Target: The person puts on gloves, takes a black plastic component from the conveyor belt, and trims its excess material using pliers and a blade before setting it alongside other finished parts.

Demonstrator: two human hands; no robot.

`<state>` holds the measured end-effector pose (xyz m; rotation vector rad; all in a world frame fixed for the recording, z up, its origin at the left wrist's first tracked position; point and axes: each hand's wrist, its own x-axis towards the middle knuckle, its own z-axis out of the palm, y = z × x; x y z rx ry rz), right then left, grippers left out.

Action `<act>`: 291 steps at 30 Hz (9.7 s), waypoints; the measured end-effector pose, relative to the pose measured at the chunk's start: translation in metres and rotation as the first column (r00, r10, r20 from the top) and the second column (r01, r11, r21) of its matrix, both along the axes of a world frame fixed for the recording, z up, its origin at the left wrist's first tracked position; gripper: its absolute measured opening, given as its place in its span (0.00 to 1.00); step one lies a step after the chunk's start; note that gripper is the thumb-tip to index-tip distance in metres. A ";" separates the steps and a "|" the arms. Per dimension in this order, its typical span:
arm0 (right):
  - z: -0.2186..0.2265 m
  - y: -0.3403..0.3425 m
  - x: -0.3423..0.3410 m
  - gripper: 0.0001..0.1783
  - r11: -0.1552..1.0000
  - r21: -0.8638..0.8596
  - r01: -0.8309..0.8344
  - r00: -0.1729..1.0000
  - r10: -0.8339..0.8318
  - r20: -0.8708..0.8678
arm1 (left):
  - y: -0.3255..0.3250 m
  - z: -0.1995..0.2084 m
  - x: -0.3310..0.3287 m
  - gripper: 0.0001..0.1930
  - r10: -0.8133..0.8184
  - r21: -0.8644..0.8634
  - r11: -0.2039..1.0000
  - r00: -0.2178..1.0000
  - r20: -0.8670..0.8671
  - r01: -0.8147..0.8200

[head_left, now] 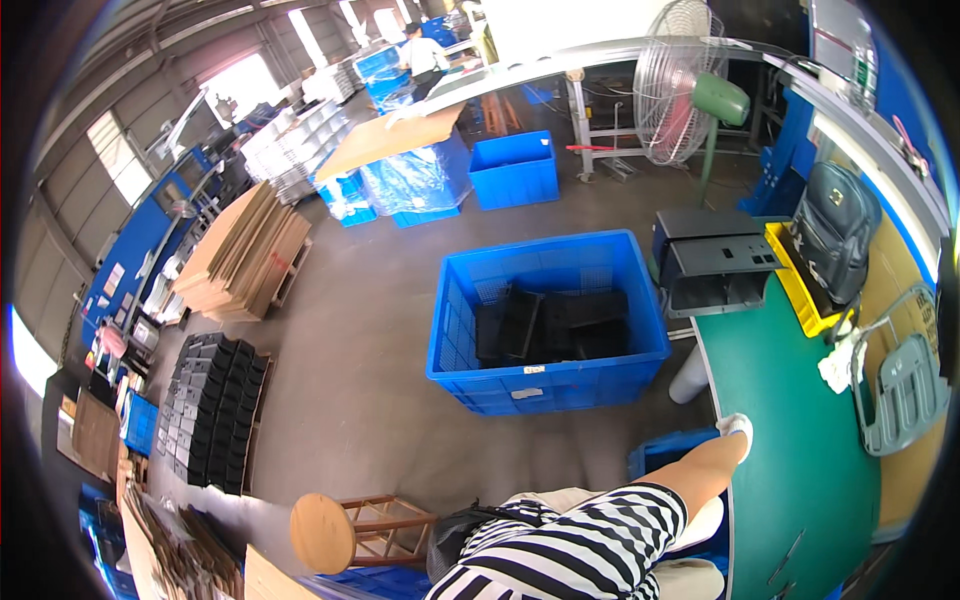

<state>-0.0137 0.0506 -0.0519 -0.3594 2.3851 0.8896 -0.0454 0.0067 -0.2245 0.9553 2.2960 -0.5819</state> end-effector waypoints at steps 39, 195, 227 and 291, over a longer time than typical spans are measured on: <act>0.027 -0.148 0.655 0.14 -0.196 0.587 0.785 -0.319 -0.941 0.113 | -0.023 0.140 0.022 0.26 -0.799 -0.021 0.555 0.540 0.265 0.832; 0.020 -0.203 0.711 0.34 0.090 -0.689 0.719 -0.619 -0.368 -0.694 | 0.022 0.044 0.113 0.14 -0.051 0.623 0.008 0.622 -0.781 0.782; 0.025 -0.220 0.714 0.32 0.025 -0.748 0.663 -0.677 -0.406 -0.614 | 0.033 0.052 0.112 0.17 -0.183 0.705 0.309 0.768 -0.614 0.638; 0.116 -0.063 0.657 0.34 0.509 -0.593 0.624 -0.553 -0.248 -0.795 | 0.056 0.029 0.091 0.16 -0.193 0.693 0.461 0.824 -0.532 0.555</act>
